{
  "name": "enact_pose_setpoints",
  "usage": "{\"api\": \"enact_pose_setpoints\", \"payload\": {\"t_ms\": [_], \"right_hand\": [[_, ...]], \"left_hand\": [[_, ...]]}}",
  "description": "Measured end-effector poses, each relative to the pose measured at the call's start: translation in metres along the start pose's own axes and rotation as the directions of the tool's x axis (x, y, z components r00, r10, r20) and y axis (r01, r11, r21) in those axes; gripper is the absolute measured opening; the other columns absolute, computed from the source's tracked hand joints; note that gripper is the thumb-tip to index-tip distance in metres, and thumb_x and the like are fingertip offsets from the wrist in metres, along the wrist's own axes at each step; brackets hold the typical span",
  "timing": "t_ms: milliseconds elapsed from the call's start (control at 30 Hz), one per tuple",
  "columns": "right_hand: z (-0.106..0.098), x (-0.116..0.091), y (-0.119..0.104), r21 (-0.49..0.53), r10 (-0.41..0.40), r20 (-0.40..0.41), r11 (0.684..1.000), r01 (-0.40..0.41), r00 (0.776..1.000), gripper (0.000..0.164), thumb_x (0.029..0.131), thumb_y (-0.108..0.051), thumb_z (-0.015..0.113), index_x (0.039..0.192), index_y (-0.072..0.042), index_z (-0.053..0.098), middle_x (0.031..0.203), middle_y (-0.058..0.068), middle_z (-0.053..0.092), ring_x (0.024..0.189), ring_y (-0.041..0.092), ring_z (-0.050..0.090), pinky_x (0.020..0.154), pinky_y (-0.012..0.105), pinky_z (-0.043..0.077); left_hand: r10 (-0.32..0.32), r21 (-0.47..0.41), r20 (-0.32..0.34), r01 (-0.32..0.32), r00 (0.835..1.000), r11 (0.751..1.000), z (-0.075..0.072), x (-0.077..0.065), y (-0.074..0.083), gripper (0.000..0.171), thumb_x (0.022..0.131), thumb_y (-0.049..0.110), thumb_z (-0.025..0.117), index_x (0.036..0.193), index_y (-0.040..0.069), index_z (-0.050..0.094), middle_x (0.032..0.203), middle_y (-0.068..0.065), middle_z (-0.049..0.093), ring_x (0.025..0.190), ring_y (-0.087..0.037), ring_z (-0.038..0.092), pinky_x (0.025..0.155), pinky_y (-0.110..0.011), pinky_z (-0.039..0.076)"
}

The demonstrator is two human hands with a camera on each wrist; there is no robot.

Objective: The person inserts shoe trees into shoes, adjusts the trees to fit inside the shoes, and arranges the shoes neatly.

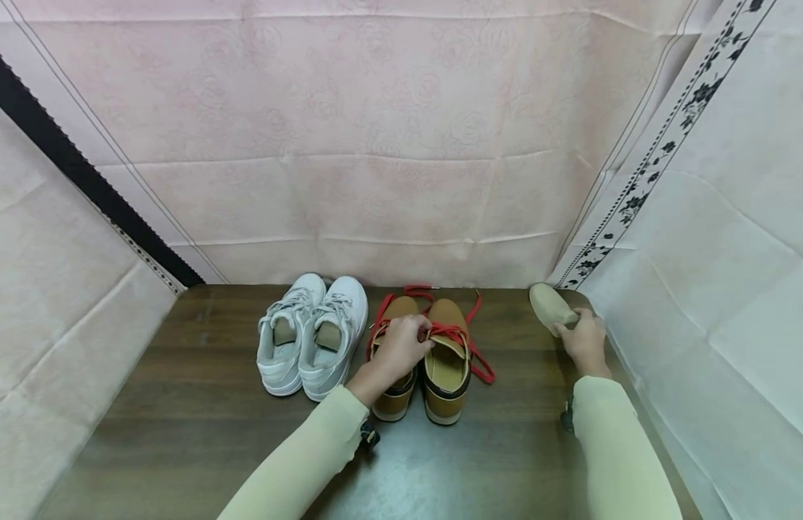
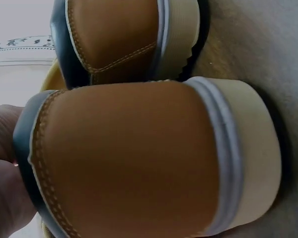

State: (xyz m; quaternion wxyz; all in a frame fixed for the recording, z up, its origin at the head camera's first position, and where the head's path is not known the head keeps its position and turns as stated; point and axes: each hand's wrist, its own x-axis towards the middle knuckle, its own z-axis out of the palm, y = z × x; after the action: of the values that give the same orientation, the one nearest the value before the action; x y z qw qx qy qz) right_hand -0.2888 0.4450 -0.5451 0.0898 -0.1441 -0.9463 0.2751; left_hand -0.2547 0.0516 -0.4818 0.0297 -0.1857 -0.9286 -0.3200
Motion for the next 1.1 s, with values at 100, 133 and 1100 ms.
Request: {"api": "enact_pose_setpoints", "payload": {"t_ms": [100,133,1100], "right_hand": [[0.002,0.001,0.0,0.006,0.003,-0.015,1.0,-0.003,1.0,0.063,0.098,-0.023,0.068,0.143,0.015,0.043,0.138,0.042,0.049,0.126,0.058,0.047,0.106,0.067,0.037],[0.002,0.0,0.0,0.01,0.004,-0.022,1.0,-0.004,1.0,0.063,0.098,-0.023,0.069,0.142,0.015,0.044,0.138,0.042,0.049,0.126,0.058,0.046,0.107,0.066,0.036],[-0.015,-0.026,-0.024,0.034,-0.154,-0.142,0.987,0.16,0.978,0.056,0.094,-0.026,0.077,0.134,0.009,0.059,0.114,0.033,0.068,0.101,0.045,0.066,0.084,0.048,0.046]], "left_hand": [[0.016,0.004,-0.02,-0.015,1.0,1.0,0.002,0.0,-0.002,0.022,0.09,0.014,0.08,0.11,0.008,0.076,0.1,-0.003,0.075,0.094,-0.017,0.069,0.081,-0.028,0.057],[0.016,0.002,-0.024,-0.016,1.0,1.0,0.003,0.0,-0.003,0.021,0.09,0.014,0.08,0.11,0.008,0.076,0.099,-0.003,0.075,0.093,-0.016,0.069,0.08,-0.028,0.057],[0.019,-0.088,-0.081,-0.026,0.997,0.996,0.004,0.001,-0.008,0.013,0.087,0.012,0.083,0.097,0.007,0.076,0.086,-0.001,0.075,0.081,-0.012,0.068,0.073,-0.022,0.055]]}}
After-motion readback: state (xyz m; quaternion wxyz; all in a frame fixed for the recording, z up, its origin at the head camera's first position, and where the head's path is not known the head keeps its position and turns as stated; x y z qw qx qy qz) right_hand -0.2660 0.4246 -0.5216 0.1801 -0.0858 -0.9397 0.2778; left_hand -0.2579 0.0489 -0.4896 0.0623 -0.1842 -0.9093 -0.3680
